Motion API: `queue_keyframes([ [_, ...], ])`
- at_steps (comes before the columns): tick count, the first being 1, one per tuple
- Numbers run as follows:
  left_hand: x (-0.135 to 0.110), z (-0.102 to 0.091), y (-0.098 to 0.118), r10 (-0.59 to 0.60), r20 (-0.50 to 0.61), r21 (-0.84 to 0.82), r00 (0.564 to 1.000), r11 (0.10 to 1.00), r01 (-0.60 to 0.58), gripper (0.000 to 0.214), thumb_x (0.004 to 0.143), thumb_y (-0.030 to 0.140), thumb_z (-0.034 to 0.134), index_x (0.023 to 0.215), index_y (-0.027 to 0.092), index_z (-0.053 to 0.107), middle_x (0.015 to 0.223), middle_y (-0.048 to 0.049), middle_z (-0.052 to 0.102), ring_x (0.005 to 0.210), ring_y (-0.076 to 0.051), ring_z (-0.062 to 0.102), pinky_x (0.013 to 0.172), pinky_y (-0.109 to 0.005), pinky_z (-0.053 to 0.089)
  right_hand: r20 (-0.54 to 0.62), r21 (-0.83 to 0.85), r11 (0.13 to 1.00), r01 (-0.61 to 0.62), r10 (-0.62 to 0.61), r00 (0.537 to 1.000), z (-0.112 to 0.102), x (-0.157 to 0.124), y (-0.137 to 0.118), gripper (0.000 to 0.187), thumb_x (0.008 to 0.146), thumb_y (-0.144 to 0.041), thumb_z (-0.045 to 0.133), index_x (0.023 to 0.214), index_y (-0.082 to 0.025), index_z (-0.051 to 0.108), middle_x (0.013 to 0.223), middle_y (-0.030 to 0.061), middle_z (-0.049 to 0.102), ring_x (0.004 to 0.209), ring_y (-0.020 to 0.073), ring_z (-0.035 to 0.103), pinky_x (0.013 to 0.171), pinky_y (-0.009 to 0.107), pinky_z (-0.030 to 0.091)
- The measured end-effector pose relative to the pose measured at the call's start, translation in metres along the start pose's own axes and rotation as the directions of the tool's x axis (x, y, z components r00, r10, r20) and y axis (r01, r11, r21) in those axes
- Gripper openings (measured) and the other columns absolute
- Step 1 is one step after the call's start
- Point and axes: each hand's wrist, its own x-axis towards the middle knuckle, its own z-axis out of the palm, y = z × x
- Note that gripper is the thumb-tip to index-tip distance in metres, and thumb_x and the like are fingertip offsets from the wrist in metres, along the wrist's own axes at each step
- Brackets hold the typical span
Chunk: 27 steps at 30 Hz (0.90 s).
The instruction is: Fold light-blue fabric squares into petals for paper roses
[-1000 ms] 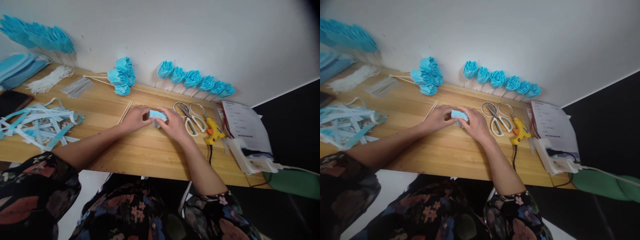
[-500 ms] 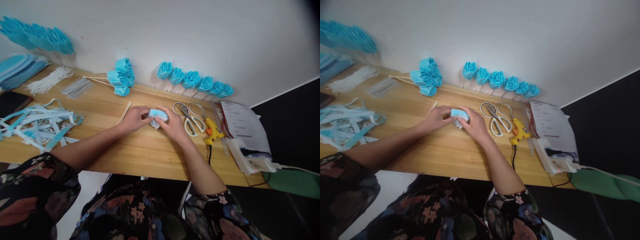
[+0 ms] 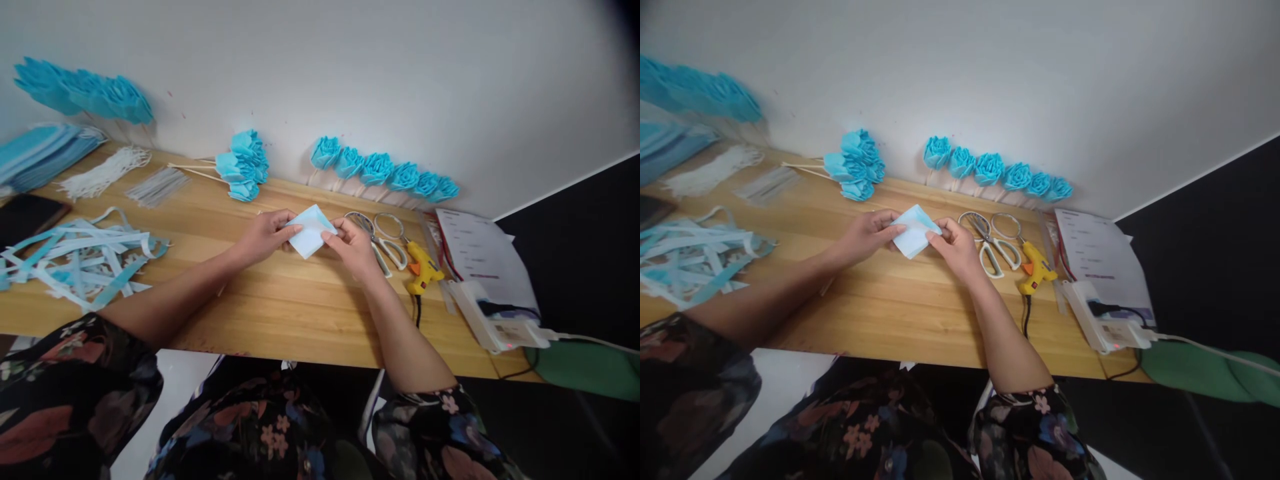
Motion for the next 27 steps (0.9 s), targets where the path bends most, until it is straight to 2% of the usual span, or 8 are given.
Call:
queue_keyframes([
  [4,0.001,-0.005,0.006,0.019,0.065,-0.098,0.998,0.995,-0.012,0.031,0.086,0.043,0.068,0.094,0.013,0.066,0.067,0.0004,0.06,0.051,-0.008,0.049,0.049,-0.021,0.037,0.007,0.086,0.996,-0.02,0.019,1.0,0.002,-0.001,-0.007,0.034,0.076,-0.047,0.076,0.095,-0.022,0.064,0.074,-0.0031,0.067,0.067,0.0131,0.061,0.067,0.027,0.051],
  [8,0.003,-0.008,0.006,0.032,0.128,-0.225,0.991,0.974,-0.002,0.028,0.086,0.038,0.071,0.1,0.014,0.067,0.072,0.0001,0.063,0.054,-0.008,0.052,0.054,-0.022,0.042,-0.002,0.139,0.99,0.0,0.0,1.0,0.001,-0.001,-0.009,0.037,0.075,-0.046,0.078,0.103,-0.024,0.066,0.077,-0.0029,0.07,0.067,0.0128,0.062,0.068,0.028,0.052],
  [12,0.004,-0.009,0.001,0.032,0.144,-0.351,0.989,0.936,0.021,0.027,0.085,0.031,0.073,0.106,0.016,0.068,0.074,0.0,0.066,0.056,-0.008,0.055,0.057,-0.022,0.045,-0.009,0.164,0.986,0.031,-0.03,1.0,-0.001,-0.001,-0.006,0.034,0.076,-0.044,0.078,0.104,-0.027,0.07,0.074,-0.0035,0.069,0.065,0.0127,0.061,0.066,0.028,0.052],
  [17,0.005,-0.009,-0.004,0.002,0.136,-0.477,0.991,0.876,0.064,0.025,0.082,0.026,0.073,0.104,0.017,0.071,0.077,-0.0011,0.069,0.06,-0.01,0.059,0.056,-0.022,0.046,0.021,0.178,0.983,0.031,-0.035,0.999,-0.003,-0.001,-0.004,0.026,0.078,-0.037,0.074,0.102,-0.028,0.076,0.073,-0.0024,0.069,0.065,0.0136,0.063,0.067,0.03,0.052],
  [27,0.006,-0.01,-0.005,-0.014,0.127,-0.476,0.992,0.877,0.073,0.016,0.081,0.027,0.071,0.094,0.016,0.073,0.074,-0.0023,0.067,0.061,-0.011,0.057,0.057,-0.024,0.045,0.056,0.068,0.995,0.076,-0.08,0.995,-0.005,-0.003,-0.007,0.018,0.082,-0.032,0.067,0.093,-0.028,0.081,0.073,-0.0004,0.071,0.071,0.0146,0.064,0.075,0.034,0.053],
])
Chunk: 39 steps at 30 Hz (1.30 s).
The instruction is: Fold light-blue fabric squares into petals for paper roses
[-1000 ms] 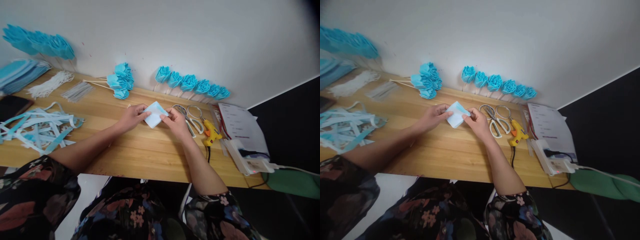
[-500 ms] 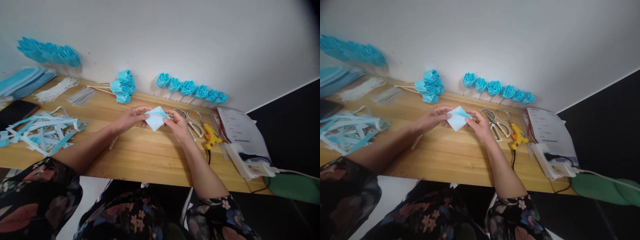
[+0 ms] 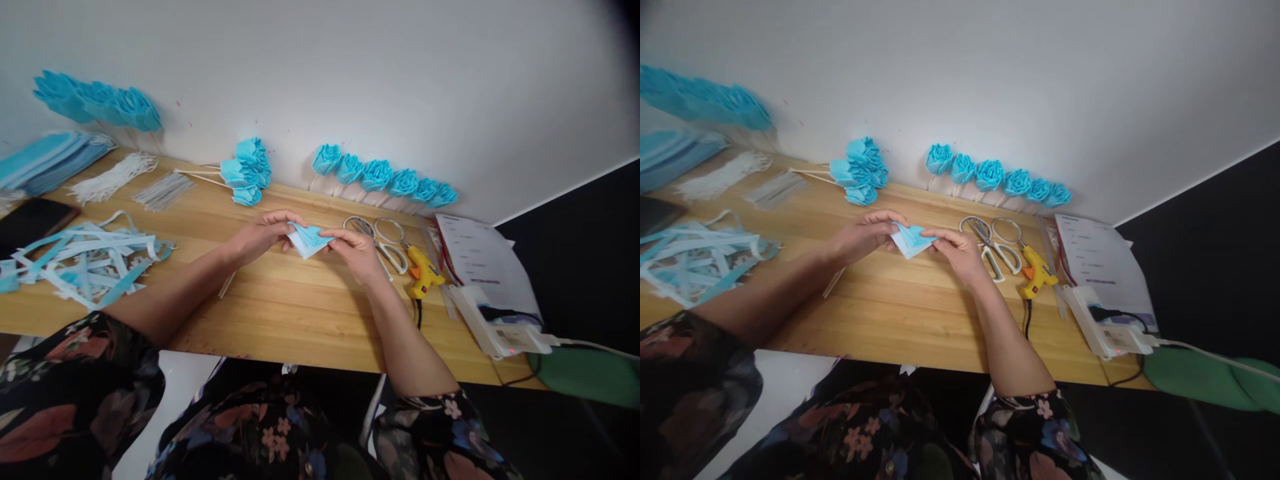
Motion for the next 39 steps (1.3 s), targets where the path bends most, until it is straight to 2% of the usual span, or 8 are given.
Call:
queue_keyframes([
  [7,-0.001,0.001,0.002,0.004,-0.015,0.041,1.0,0.999,-0.003,0.016,0.08,0.027,0.071,0.091,0.015,0.072,0.071,-0.0014,0.066,0.058,-0.011,0.056,0.057,-0.024,0.044,-0.009,-0.068,0.998,0.02,-0.02,1.0,0.001,0.0,-0.004,0.019,0.08,-0.031,0.065,0.089,-0.028,0.081,0.074,-0.0001,0.073,0.072,0.0157,0.066,0.075,0.034,0.054],
  [20,-0.001,0.001,0.003,0.032,-0.034,0.098,0.999,0.995,-0.029,0.014,0.081,0.029,0.071,0.083,0.015,0.071,0.066,-0.0004,0.062,0.057,-0.01,0.054,0.058,-0.024,0.043,0.001,-0.209,0.977,0.046,-0.047,0.999,0.0,-0.001,-0.002,0.022,0.083,-0.029,0.061,0.091,-0.029,0.082,0.076,-0.0002,0.075,0.072,0.0154,0.066,0.07,0.032,0.052],
  [25,-0.002,0.003,0.002,0.008,-0.069,0.066,0.998,0.998,-0.004,0.014,0.081,0.028,0.067,0.085,0.015,0.069,0.067,-0.0009,0.062,0.057,-0.011,0.055,0.058,-0.024,0.045,0.052,-0.276,0.951,0.137,-0.127,0.991,0.001,-0.002,0.0,0.026,0.086,-0.025,0.059,0.096,-0.033,0.081,0.092,-0.0006,0.079,0.083,0.0168,0.07,0.078,0.034,0.055],
  [30,-0.002,0.014,0.0,-0.079,-0.203,-0.061,0.976,0.996,0.067,0.036,0.086,0.041,0.063,0.114,0.018,0.062,0.078,-0.0027,0.065,0.07,-0.017,0.062,0.065,-0.03,0.052,0.07,-0.352,0.91,0.217,-0.205,0.976,0.007,-0.005,-0.004,0.029,0.09,-0.025,0.055,0.099,-0.034,0.081,0.099,0.0002,0.079,0.09,0.0194,0.072,0.083,0.038,0.056],
  [33,-0.003,0.022,-0.001,-0.15,-0.245,-0.163,0.958,0.98,0.112,0.049,0.084,0.049,0.07,0.121,0.021,0.056,0.086,-0.003,0.065,0.077,-0.018,0.065,0.072,-0.033,0.054,0.07,-0.399,0.874,0.276,-0.271,0.96,0.01,-0.006,-0.005,0.032,0.091,-0.023,0.053,0.1,-0.034,0.081,0.102,0.0008,0.079,0.094,0.02,0.072,0.085,0.039,0.056],
  [36,-0.004,0.026,-0.004,-0.187,-0.271,-0.211,0.944,0.969,0.132,0.061,0.075,0.038,0.082,0.125,0.024,0.052,0.09,-0.0001,0.063,0.078,-0.015,0.064,0.074,-0.032,0.054,0.091,-0.438,0.83,0.345,-0.341,0.936,0.013,-0.006,-0.004,0.034,0.093,-0.021,0.051,0.103,-0.034,0.08,0.099,0.0018,0.079,0.093,0.0202,0.072,0.084,0.039,0.056],
  [39,-0.003,0.025,-0.008,-0.196,-0.303,-0.201,0.933,0.97,0.138,0.07,0.07,0.022,0.085,0.13,0.025,0.049,0.09,0.001,0.063,0.08,-0.014,0.065,0.077,-0.03,0.054,0.123,-0.489,0.789,0.373,-0.361,0.924,0.015,-0.006,-0.002,0.036,0.093,-0.018,0.049,0.104,-0.034,0.08,0.096,0.0022,0.079,0.089,0.0202,0.071,0.082,0.039,0.055],
])
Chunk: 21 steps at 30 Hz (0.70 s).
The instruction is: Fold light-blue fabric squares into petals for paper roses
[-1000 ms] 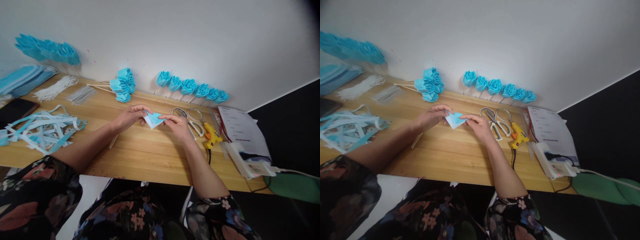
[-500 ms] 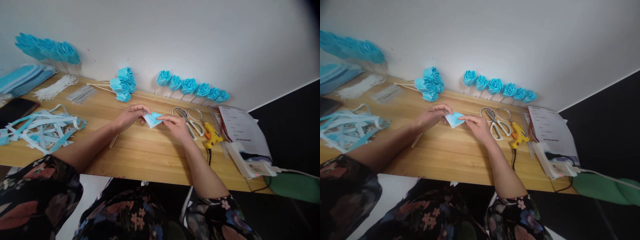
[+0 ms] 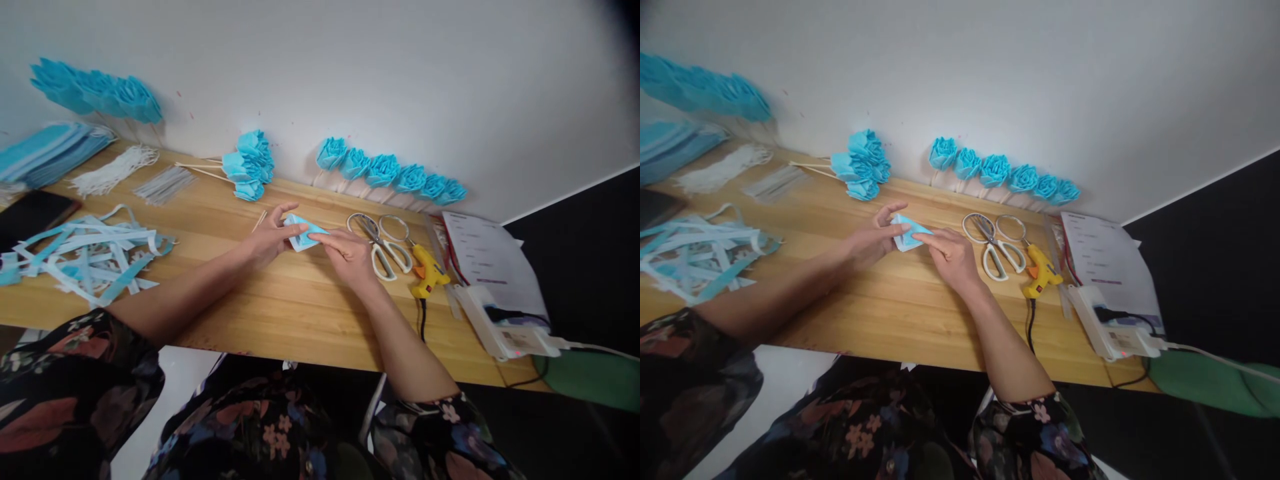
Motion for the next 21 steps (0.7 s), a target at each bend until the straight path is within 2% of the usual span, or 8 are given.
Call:
queue_keyframes([
  [3,0.002,-0.004,0.0,-0.003,-0.001,0.027,1.0,1.0,0.003,0.071,0.071,0.015,0.082,0.134,0.023,0.049,0.087,0.0013,0.063,0.079,-0.014,0.066,0.077,-0.03,0.054,0.041,-0.038,0.999,-0.001,0.002,0.999,-0.001,0.0,-0.002,0.038,0.092,-0.017,0.048,0.107,-0.033,0.079,0.098,0.0024,0.078,0.091,0.0206,0.071,0.084,0.04,0.055],
  [5,0.003,-0.006,0.004,-0.011,0.01,0.027,1.0,1.0,0.011,0.07,0.072,0.012,0.08,0.134,0.023,0.05,0.085,0.0016,0.064,0.079,-0.014,0.067,0.078,-0.03,0.055,0.083,-0.017,1.0,-0.02,0.022,0.996,-0.006,0.0,-0.004,0.041,0.092,-0.017,0.049,0.12,-0.033,0.074,0.108,0.0023,0.078,0.1,0.0215,0.071,0.091,0.042,0.055],
  [8,0.002,-0.008,0.013,-0.066,0.049,0.01,0.997,0.998,0.066,0.068,0.073,0.011,0.078,0.134,0.024,0.052,0.087,0.0013,0.066,0.079,-0.014,0.068,0.079,-0.03,0.055,0.087,0.03,0.996,-0.086,0.083,0.993,-0.015,0.002,-0.007,0.06,0.09,-0.016,0.05,0.147,-0.035,0.049,0.137,0.0029,0.067,0.123,0.0238,0.064,0.104,0.048,0.051],
  [10,0.001,-0.01,0.018,-0.124,0.102,0.002,0.987,0.992,0.124,0.066,0.073,0.01,0.077,0.134,0.024,0.054,0.089,0.0009,0.068,0.078,-0.013,0.069,0.08,-0.03,0.055,0.047,0.012,0.997,-0.071,0.07,0.996,-0.02,0.003,-0.007,0.067,0.089,-0.014,0.05,0.152,-0.036,0.041,0.148,0.0031,0.058,0.135,0.0247,0.055,0.108,0.051,0.049],
  [12,0.0,-0.011,0.02,-0.17,0.162,-0.005,0.972,0.985,0.173,0.065,0.073,0.011,0.078,0.132,0.024,0.056,0.089,0.0008,0.068,0.077,-0.013,0.069,0.078,-0.029,0.055,0.038,-0.036,0.999,-0.012,0.013,0.999,-0.021,0.004,-0.005,0.066,0.089,-0.014,0.051,0.151,-0.036,0.042,0.152,0.0025,0.054,0.14,0.0253,0.049,0.111,0.053,0.046],
  [17,0.0,-0.014,0.015,-0.196,0.267,-0.028,0.944,0.977,0.21,0.061,0.069,0.012,0.082,0.126,0.023,0.061,0.09,-0.0005,0.068,0.076,-0.013,0.068,0.073,-0.026,0.053,0.15,-0.112,0.985,0.135,-0.117,0.982,-0.016,0.007,-0.004,0.049,0.09,-0.018,0.057,0.135,-0.036,0.057,0.153,-0.0006,0.052,0.143,0.0272,0.046,0.119,0.057,0.035],
  [21,0.001,-0.015,0.013,-0.174,0.28,0.019,0.944,0.984,0.176,0.061,0.068,0.012,0.082,0.125,0.022,0.061,0.094,-0.0025,0.069,0.076,-0.014,0.067,0.071,-0.027,0.053,0.17,-0.099,0.982,0.158,-0.14,0.976,-0.011,0.007,-0.001,0.027,0.091,-0.018,0.061,0.11,-0.036,0.069,0.143,-0.002,0.06,0.139,0.0264,0.048,0.115,0.056,0.04],
])
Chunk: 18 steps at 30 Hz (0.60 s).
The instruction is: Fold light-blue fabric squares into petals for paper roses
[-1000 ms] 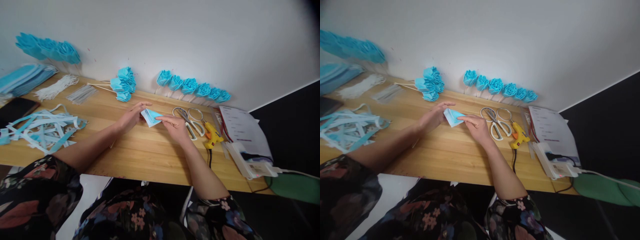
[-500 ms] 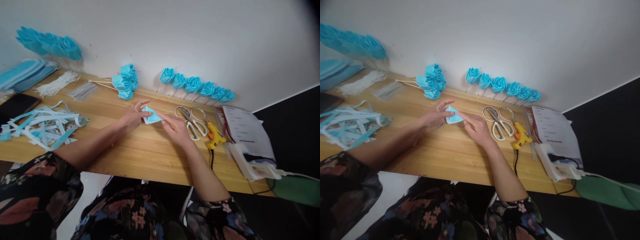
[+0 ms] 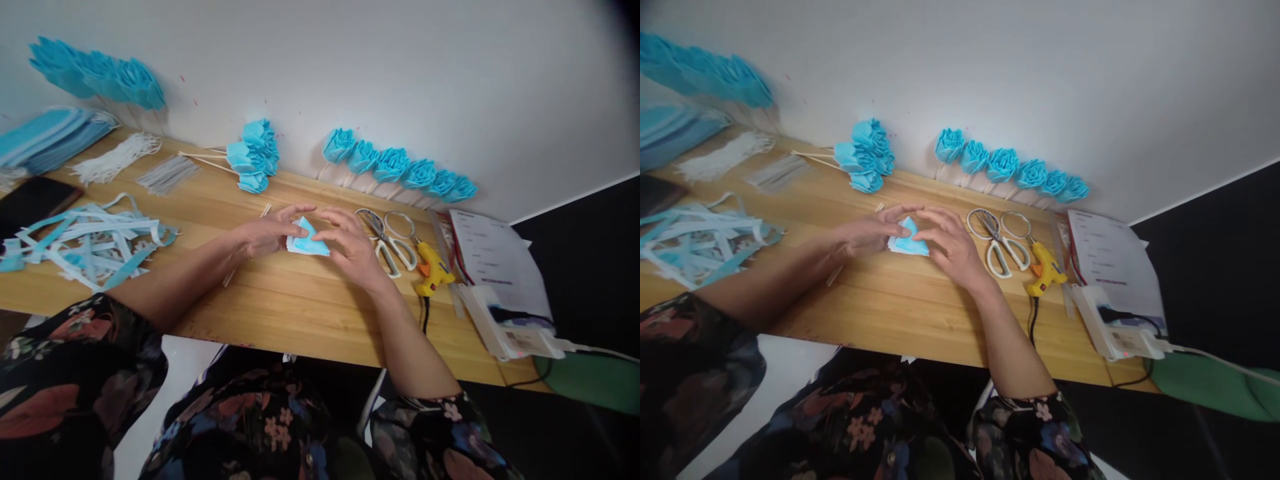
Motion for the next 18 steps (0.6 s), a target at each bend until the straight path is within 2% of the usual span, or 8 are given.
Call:
queue_keyframes([
  [2,0.001,0.0,0.0,0.012,-0.01,0.052,1.0,0.999,-0.011,0.066,0.068,0.013,0.082,0.129,0.021,0.059,0.093,-0.0028,0.068,0.074,-0.014,0.067,0.07,-0.027,0.052,0.0,0.006,1.0,-0.01,0.01,1.0,0.001,0.0,0.002,0.023,0.091,-0.018,0.062,0.103,-0.035,0.071,0.139,-0.0016,0.063,0.138,0.0259,0.048,0.111,0.054,0.043],
  [7,0.003,-0.002,-0.003,0.077,-0.016,0.166,0.997,0.983,-0.073,0.078,0.069,0.017,0.081,0.14,0.019,0.049,0.083,0.0006,0.065,0.069,-0.013,0.064,0.066,-0.026,0.049,-0.015,0.034,0.999,-0.011,0.011,1.0,0.003,-0.002,0.008,0.022,0.09,-0.019,0.066,0.103,-0.035,0.073,0.138,-0.0005,0.063,0.136,0.0256,0.049,0.109,0.052,0.046],
  [14,0.004,-0.003,-0.004,0.18,0.006,0.318,0.984,0.932,-0.172,0.076,0.07,0.017,0.08,0.14,0.019,0.049,0.074,0.0048,0.057,0.064,-0.009,0.054,0.061,-0.022,0.042,-0.003,0.068,0.997,-0.037,0.038,0.999,0.007,-0.003,0.013,0.018,0.09,-0.024,0.067,0.101,-0.035,0.075,0.136,0.0,0.064,0.134,0.0268,0.051,0.111,0.054,0.043],
  [16,0.006,-0.007,-0.003,0.221,0.011,0.342,0.975,0.916,-0.211,0.077,0.07,0.019,0.08,0.14,0.019,0.048,0.073,0.0052,0.055,0.063,-0.01,0.052,0.058,-0.022,0.041,0.017,0.102,0.992,-0.072,0.071,0.997,0.005,-0.003,0.011,0.018,0.09,-0.031,0.069,0.107,-0.036,0.074,0.138,0.0003,0.063,0.134,0.0274,0.052,0.113,0.055,0.04],
  [18,0.008,-0.011,-0.003,0.282,0.004,0.363,0.959,0.894,-0.264,0.077,0.071,0.02,0.079,0.141,0.02,0.047,0.074,0.0046,0.054,0.064,-0.011,0.052,0.058,-0.022,0.04,0.058,0.196,0.973,-0.126,0.117,0.991,0.003,-0.004,0.008,0.033,0.088,-0.043,0.071,0.121,-0.036,0.069,0.142,0.0025,0.061,0.135,0.0284,0.052,0.114,0.054,0.04],
])
